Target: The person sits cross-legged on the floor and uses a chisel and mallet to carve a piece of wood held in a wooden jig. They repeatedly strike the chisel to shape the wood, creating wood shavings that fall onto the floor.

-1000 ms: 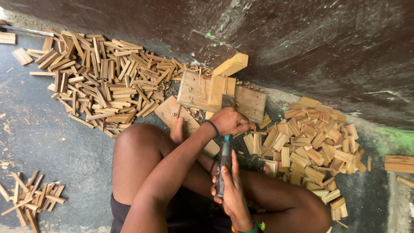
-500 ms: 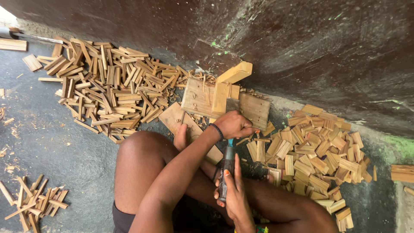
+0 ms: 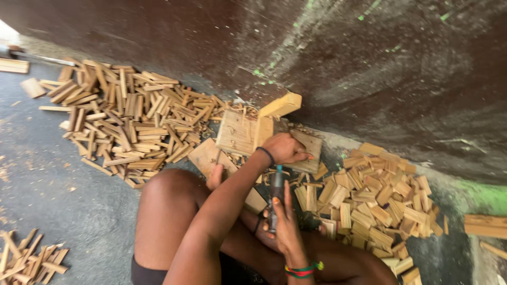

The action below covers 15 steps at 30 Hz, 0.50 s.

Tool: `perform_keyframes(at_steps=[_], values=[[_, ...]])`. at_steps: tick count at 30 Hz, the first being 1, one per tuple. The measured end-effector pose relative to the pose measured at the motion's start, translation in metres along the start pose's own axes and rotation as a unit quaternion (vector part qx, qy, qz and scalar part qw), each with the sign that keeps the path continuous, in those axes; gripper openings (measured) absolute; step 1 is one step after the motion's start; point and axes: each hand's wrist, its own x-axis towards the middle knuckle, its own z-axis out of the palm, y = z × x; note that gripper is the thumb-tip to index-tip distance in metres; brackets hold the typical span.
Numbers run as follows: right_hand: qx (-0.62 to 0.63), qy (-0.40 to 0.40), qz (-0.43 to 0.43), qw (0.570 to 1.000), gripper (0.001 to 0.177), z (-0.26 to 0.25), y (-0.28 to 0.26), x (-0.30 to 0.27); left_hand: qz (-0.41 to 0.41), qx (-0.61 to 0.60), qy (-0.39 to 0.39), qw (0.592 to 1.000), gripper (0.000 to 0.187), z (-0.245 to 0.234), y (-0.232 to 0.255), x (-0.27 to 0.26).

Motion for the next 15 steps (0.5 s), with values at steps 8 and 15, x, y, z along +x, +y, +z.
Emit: perform_keyframes(at_steps=[8, 15], values=[[0.103, -0.014, -0.037, 0.994, 0.07, 0.017, 0.016, 0.003, 0.032, 0.05, 0.064, 0.996, 0.042, -0.01, 0.018, -0.022], [0.203, -0.06, -0.074, 0.974, 0.06, -0.019, 0.007, -0.004, -0.041, 0.086, 0.199, 0.975, 0.031, -0.026, 0.037, -0.082]])
